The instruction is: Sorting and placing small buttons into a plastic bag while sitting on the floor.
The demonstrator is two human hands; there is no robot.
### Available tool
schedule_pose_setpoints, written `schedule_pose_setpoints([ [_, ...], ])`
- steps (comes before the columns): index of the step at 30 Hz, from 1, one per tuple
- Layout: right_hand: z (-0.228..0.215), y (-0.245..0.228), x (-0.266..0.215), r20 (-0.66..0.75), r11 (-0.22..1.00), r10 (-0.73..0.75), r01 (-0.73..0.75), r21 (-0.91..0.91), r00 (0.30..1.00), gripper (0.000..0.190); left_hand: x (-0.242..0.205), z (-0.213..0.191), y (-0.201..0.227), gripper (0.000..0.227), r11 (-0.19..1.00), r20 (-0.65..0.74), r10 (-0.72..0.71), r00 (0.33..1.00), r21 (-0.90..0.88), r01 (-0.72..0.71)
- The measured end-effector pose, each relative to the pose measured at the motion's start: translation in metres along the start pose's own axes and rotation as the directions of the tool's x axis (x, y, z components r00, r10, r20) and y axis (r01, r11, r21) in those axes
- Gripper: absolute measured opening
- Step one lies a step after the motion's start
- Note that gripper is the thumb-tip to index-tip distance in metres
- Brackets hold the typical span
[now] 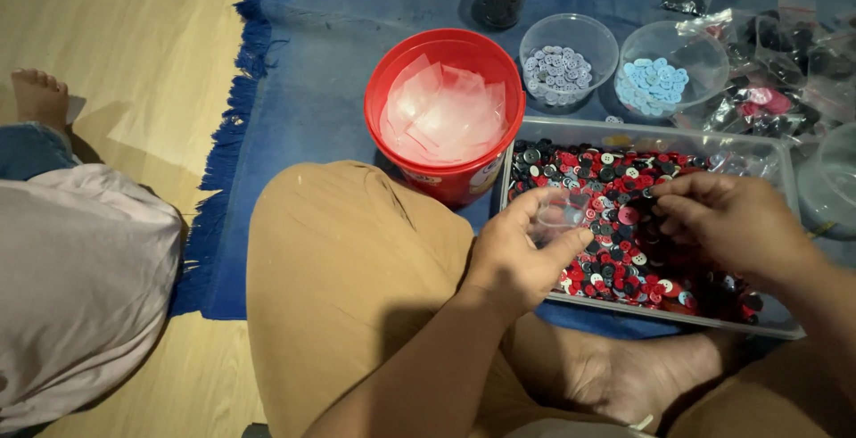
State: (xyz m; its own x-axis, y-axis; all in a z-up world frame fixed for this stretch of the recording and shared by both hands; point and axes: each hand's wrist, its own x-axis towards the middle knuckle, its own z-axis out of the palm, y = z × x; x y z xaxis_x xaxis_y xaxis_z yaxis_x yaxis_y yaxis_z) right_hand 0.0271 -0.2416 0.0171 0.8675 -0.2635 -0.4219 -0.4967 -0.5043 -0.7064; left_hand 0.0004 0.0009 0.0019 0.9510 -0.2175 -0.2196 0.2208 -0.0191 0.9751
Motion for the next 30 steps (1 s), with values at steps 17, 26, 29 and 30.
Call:
schedule_pose_setpoints([
  [17,-0.005,0.004,-0.002,0.209,0.915,-0.110,0.017,0.404,0.972,0.020,-0.008,-0.005,0.006,0.061,0.957,0.115,0.148,0.982,0.233,-0.172],
  [26,0.019,-0.032,-0.034,0.240,0.875,-0.481,0.480,0.064,0.844,0.021,-0.010,-0.006,0.001,0.051,0.901,0.159,0.243,0.957,0.328,-0.284],
  [29,0.011,-0.037,-0.031,0.140,0.931,-0.365,0.359,0.067,0.920,0.024,-0.008,-0.005,0.000,0.046,0.918,0.091,0.229,0.969,0.310,-0.246],
  [30,0.008,-0.038,-0.030,0.080,0.968,-0.237,0.229,0.105,0.968,0.025,-0.008,-0.004,0.002,0.041,0.950,0.045,0.184,0.982,0.249,-0.189],
])
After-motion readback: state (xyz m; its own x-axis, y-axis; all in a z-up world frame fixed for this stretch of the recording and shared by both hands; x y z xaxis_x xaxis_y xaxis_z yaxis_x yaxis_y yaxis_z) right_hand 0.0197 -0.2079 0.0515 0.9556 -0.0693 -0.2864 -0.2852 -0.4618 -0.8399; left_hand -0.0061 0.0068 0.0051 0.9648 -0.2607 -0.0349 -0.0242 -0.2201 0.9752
